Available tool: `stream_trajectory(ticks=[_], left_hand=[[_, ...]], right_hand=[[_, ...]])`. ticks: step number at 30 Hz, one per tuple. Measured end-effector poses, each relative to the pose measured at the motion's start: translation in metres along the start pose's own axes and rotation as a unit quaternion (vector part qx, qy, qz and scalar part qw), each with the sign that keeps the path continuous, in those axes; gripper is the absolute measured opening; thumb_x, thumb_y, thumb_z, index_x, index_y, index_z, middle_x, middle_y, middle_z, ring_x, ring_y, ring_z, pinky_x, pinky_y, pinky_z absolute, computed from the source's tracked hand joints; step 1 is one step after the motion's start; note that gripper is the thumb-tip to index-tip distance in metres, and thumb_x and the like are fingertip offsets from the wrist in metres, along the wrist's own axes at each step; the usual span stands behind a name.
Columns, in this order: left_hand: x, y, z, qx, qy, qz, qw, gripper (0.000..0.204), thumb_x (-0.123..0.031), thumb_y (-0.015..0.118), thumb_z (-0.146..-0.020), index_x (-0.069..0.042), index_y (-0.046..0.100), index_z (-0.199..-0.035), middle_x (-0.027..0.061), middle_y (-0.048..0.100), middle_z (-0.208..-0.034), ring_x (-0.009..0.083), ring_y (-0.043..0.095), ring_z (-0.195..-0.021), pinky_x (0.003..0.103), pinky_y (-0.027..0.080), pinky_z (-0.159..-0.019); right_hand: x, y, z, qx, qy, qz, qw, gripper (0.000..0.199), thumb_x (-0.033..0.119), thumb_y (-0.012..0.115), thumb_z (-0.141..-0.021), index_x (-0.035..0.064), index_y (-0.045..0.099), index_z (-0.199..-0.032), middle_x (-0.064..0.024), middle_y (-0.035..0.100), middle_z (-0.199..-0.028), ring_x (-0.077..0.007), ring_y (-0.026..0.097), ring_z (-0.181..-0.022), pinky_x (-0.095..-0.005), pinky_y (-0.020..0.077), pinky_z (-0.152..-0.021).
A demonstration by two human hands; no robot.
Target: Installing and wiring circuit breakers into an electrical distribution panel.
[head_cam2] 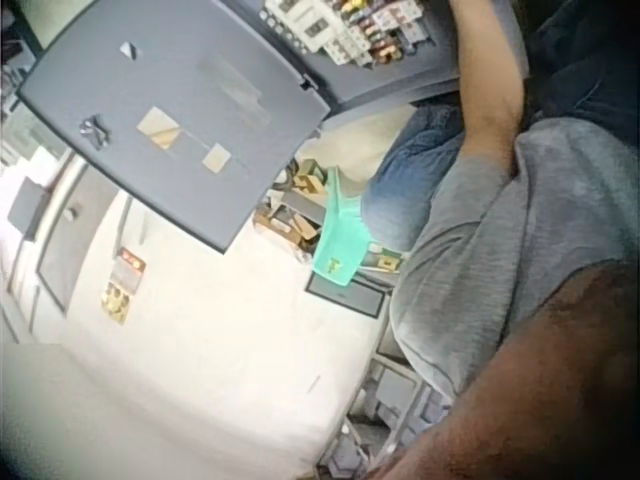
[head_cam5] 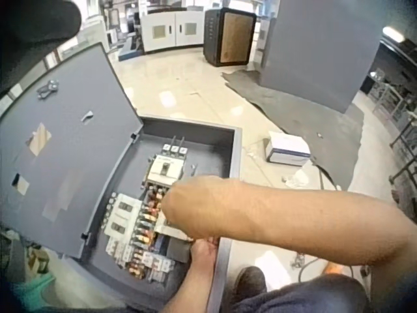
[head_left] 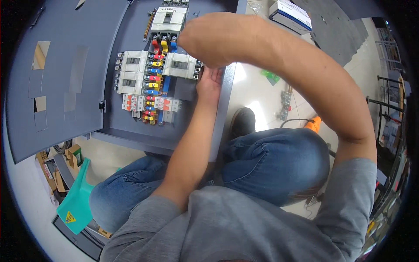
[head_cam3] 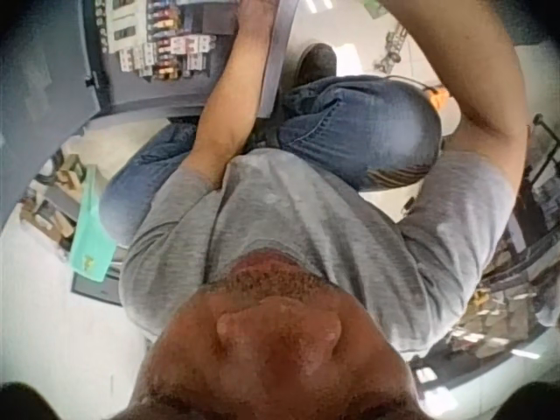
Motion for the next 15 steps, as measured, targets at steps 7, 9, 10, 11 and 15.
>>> stream_trajectory(ticks=[7, 9, 10, 11, 15], left_hand=[[0.001, -0.002, 0.004, -0.016, 0.013, 0.008, 1.0, 0.029, -0.02, 0.063, -0.096, -0.012, 0.053, -0.122, 0.0047, 0.061, -0.123, 0.0211, 0.062, -0.105, 0.034, 0.053, -0.087], [-0.001, -0.005, 0.001, -0.019, 0.006, 0.009, 1.0, 0.028, -0.019, 0.064, -0.096, -0.011, 0.053, -0.12, 0.0045, 0.061, -0.122, 0.0208, 0.062, -0.105, 0.034, 0.053, -0.087], [-0.001, -0.007, -0.001, -0.023, -0.002, 0.011, 1.0, 0.027, -0.018, 0.064, -0.095, -0.011, 0.054, -0.119, 0.0044, 0.061, -0.12, 0.0205, 0.062, -0.104, 0.034, 0.053, -0.087], [0.0, -0.009, -0.002, -0.027, -0.01, 0.014, 1.0, 0.025, -0.018, 0.065, -0.095, -0.011, 0.055, -0.117, 0.0042, 0.062, -0.118, 0.0202, 0.062, -0.104, 0.034, 0.054, -0.086], [0.001, -0.006, -0.007, 0.016, -0.013, 0.042, 0.999, 0.022, -0.017, 0.065, -0.095, -0.01, 0.057, -0.113, 0.0028, 0.063, -0.114, 0.0195, 0.063, -0.101, 0.034, 0.054, -0.087]], right_hand=[[-0.041, 0.0, 0.027, -0.131, 0.111, -0.031, 0.985, 0.026, 0.005, 0.063, -0.08, 0.0055, 0.07, -0.105, -0.0179, 0.071, -0.089, -0.0319, 0.071, -0.084, -0.0376, 0.0572, -0.074], [-0.047, 0.003, 0.03, -0.111, 0.147, -0.038, 0.982, 0.026, 0.005, 0.063, -0.081, 0.0068, 0.071, -0.105, -0.0166, 0.07, -0.089, -0.0321, 0.07, -0.084, -0.0371, 0.0571, -0.074], [-0.053, 0.006, 0.033, -0.09, 0.183, -0.044, 0.978, 0.025, 0.005, 0.063, -0.081, 0.0081, 0.071, -0.105, -0.0152, 0.07, -0.089, -0.0322, 0.07, -0.083, -0.0366, 0.0571, -0.074], [-0.06, 0.011, 0.036, -0.067, 0.218, -0.051, 0.972, 0.025, 0.005, 0.064, -0.082, 0.0094, 0.071, -0.105, -0.0139, 0.07, -0.089, -0.0323, 0.07, -0.083, -0.0361, 0.057, -0.074], [-0.016, -0.009, 0.049, -0.279, -0.056, 0.022, 0.958, 0.024, 0.009, 0.068, -0.081, 0.0098, 0.071, -0.105, -0.0115, 0.069, -0.089, -0.0313, 0.069, -0.083, -0.0341, 0.0572, -0.074]])
Point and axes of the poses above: each hand's wrist, its own z-axis away from the middle knuckle, its own y-axis out of the palm, x = y × z, the point moved 10 cm from there along -z, towards the middle knuckle
